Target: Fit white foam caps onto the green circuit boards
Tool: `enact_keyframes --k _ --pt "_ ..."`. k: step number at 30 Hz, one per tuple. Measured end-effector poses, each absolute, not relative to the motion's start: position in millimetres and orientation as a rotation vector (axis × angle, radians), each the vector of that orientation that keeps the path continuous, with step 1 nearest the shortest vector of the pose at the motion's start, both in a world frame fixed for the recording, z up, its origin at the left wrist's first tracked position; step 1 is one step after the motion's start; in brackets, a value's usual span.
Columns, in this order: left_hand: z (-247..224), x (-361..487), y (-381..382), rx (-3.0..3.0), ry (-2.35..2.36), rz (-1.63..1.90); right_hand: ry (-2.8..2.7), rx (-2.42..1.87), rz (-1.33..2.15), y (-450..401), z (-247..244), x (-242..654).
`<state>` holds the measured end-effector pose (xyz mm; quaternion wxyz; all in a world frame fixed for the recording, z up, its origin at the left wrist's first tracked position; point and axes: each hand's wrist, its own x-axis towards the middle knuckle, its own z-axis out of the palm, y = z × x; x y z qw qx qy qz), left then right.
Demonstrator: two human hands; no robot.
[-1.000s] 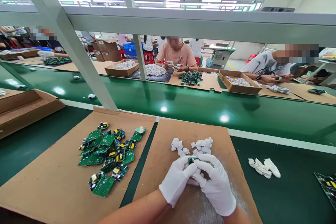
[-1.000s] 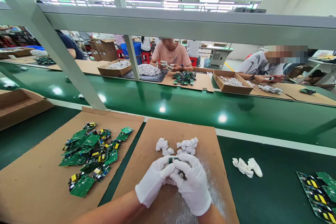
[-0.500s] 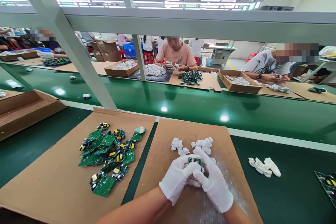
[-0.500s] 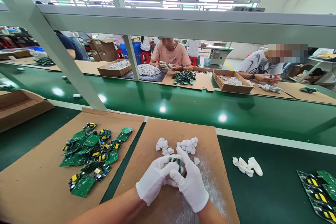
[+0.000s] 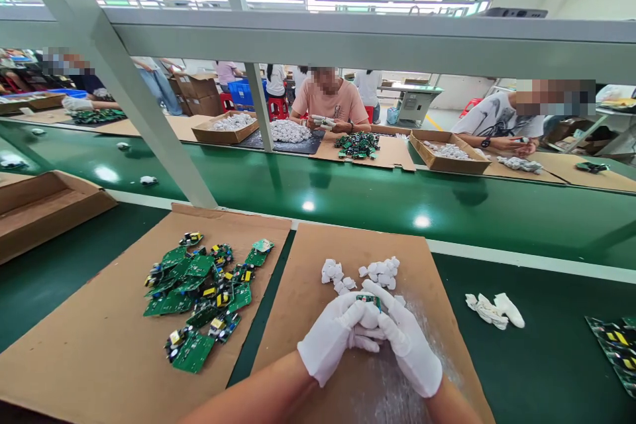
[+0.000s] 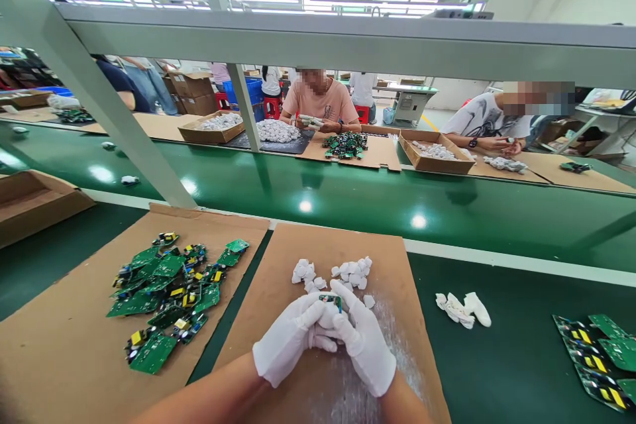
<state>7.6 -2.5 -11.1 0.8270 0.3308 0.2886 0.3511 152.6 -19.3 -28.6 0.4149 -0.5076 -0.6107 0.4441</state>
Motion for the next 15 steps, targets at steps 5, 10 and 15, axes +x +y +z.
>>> enact_keyframes --k 5,10,15 --pt "-4 7 -2 0.926 0.716 0.737 -1.528 -1.293 1.124 -19 -17 149" --pt "-5 6 -1 0.932 0.689 0.742 -1.409 -1.294 1.183 -18 -14 147" --pt "-7 1 1 0.787 0.456 0.648 -1.35 -1.268 1.2 -17 -20 149"
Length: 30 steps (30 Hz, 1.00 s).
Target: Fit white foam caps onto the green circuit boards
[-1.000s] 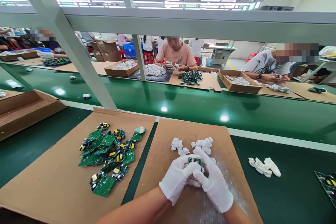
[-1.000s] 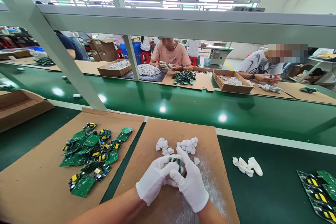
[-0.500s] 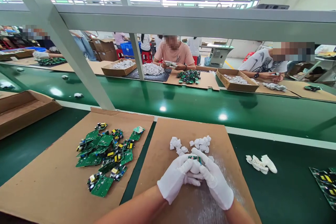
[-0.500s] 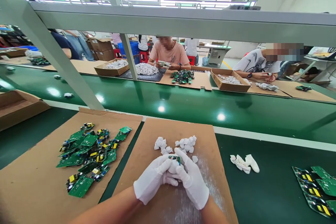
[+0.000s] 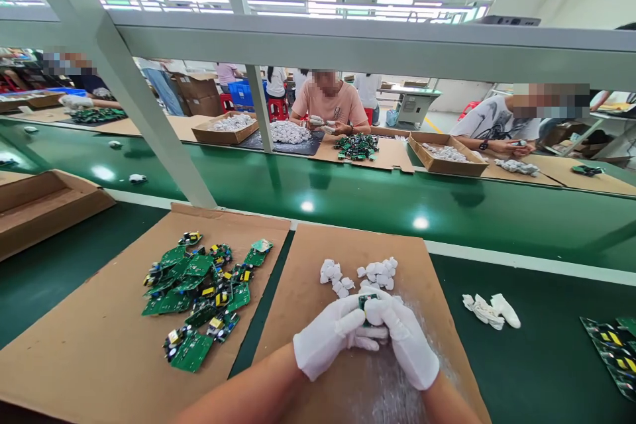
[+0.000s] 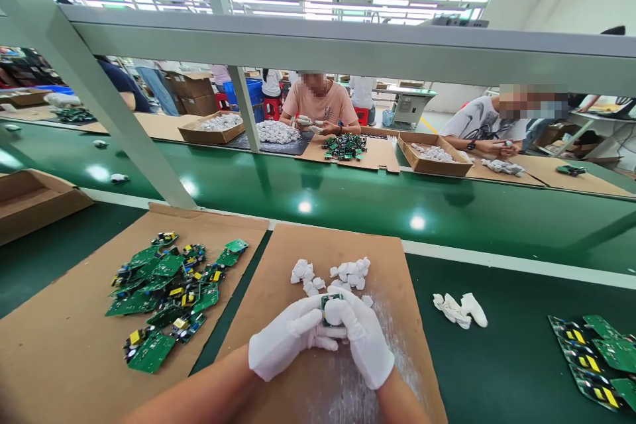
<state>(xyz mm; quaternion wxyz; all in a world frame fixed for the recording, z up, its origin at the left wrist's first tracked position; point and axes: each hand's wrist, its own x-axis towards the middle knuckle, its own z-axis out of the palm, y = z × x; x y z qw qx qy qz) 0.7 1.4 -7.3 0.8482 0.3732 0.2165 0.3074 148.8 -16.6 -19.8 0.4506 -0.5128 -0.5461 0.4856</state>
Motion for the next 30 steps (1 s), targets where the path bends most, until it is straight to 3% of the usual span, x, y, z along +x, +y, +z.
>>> enact_keyframes --k 16,22,27,30 --pt "-17 7 -9 0.419 0.505 0.64 -1.726 -1.507 0.787 -22 -26 154" --pt "-21 7 -7 0.456 0.509 0.629 -1.658 -1.381 1.034 -20 -27 156" --pt "-16 7 -6 0.523 0.514 0.615 -1.622 -1.415 0.97 -20 -30 153" --pt "-9 5 -3 0.545 0.465 0.6 -1.462 -1.333 1.106 -21 -30 151"
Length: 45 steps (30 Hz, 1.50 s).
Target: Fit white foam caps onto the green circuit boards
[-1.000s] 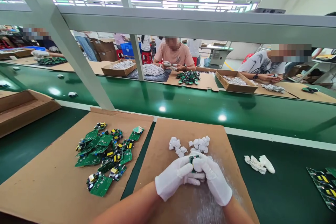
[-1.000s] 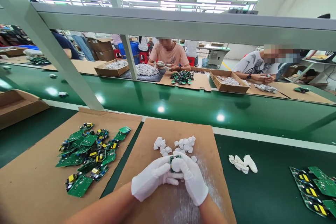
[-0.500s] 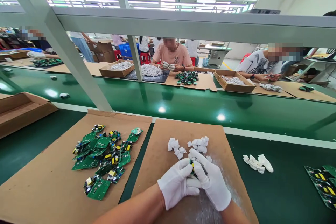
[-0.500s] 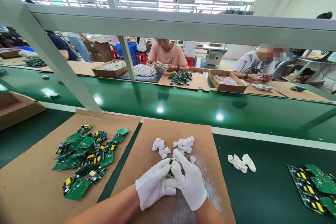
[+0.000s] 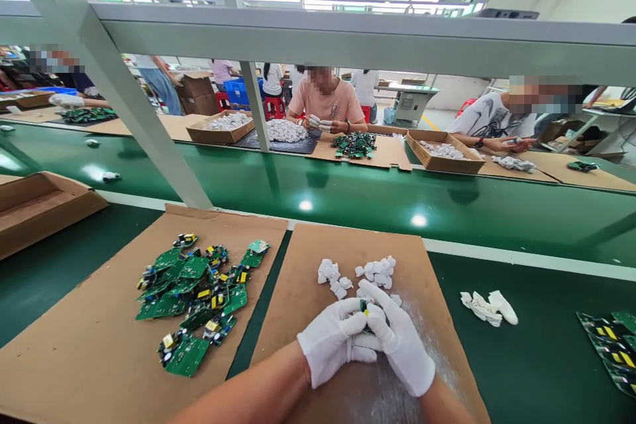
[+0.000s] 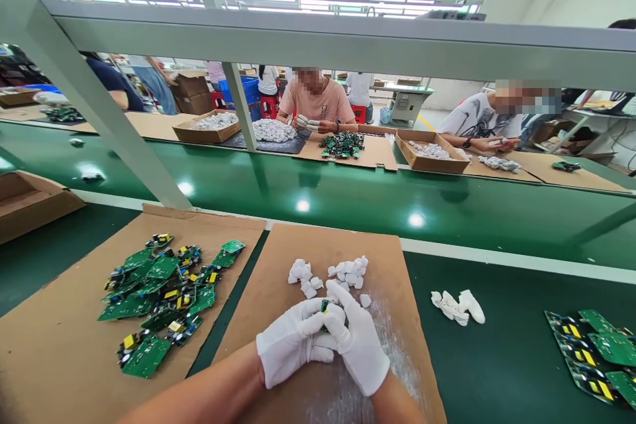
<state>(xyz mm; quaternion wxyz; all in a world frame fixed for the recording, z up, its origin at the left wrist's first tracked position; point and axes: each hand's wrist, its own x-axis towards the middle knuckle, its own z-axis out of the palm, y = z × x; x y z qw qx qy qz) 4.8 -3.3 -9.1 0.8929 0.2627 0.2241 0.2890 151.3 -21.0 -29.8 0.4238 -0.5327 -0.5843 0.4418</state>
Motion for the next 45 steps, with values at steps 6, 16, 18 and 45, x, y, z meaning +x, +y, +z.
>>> enact_keyframes --k 6,16,18,45 --pt "-4 2 1 0.557 0.49 0.589 -1.294 -1.302 1.255 -19 -20 147" --pt "-17 6 2 0.635 0.593 0.663 -1.222 -1.175 1.393 -16 -21 146" --pt "-16 7 2 0.624 0.592 0.655 -1.221 -1.22 1.344 -16 -23 146" --pt "-15 8 2 0.499 0.455 0.641 -1.388 -1.345 1.225 -19 -20 148"
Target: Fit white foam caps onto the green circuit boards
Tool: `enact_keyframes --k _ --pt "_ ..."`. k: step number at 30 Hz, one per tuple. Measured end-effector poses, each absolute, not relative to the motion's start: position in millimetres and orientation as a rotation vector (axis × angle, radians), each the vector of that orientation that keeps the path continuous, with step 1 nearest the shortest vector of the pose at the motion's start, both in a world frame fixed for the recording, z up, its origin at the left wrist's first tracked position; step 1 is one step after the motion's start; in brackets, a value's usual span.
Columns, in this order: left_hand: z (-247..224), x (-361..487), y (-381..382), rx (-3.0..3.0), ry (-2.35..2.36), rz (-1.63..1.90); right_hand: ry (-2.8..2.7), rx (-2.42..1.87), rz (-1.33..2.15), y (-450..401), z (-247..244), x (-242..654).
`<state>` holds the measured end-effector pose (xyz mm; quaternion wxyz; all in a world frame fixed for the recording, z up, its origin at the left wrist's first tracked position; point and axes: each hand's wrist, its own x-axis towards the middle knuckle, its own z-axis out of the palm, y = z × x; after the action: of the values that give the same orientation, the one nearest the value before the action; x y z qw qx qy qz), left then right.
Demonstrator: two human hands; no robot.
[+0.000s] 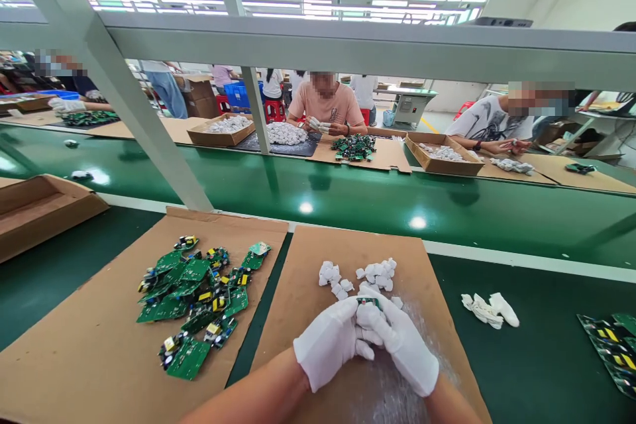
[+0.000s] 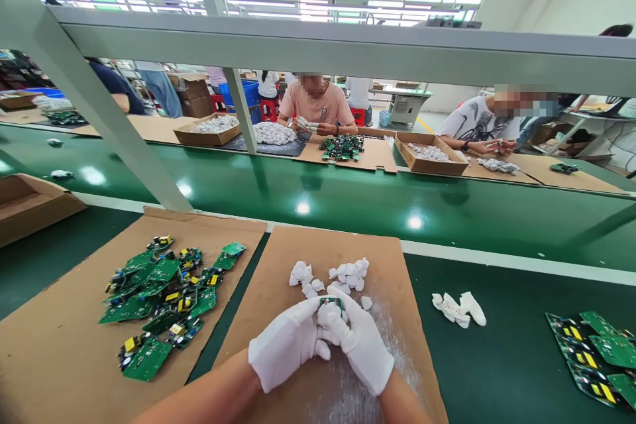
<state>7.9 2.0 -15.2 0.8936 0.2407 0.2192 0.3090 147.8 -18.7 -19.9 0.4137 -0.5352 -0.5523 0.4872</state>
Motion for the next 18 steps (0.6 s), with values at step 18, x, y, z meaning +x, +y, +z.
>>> enact_keyframes --k 18 --pt "-3 6 -5 0.914 0.484 0.709 -1.463 -1.363 1.087 -21 -20 148"
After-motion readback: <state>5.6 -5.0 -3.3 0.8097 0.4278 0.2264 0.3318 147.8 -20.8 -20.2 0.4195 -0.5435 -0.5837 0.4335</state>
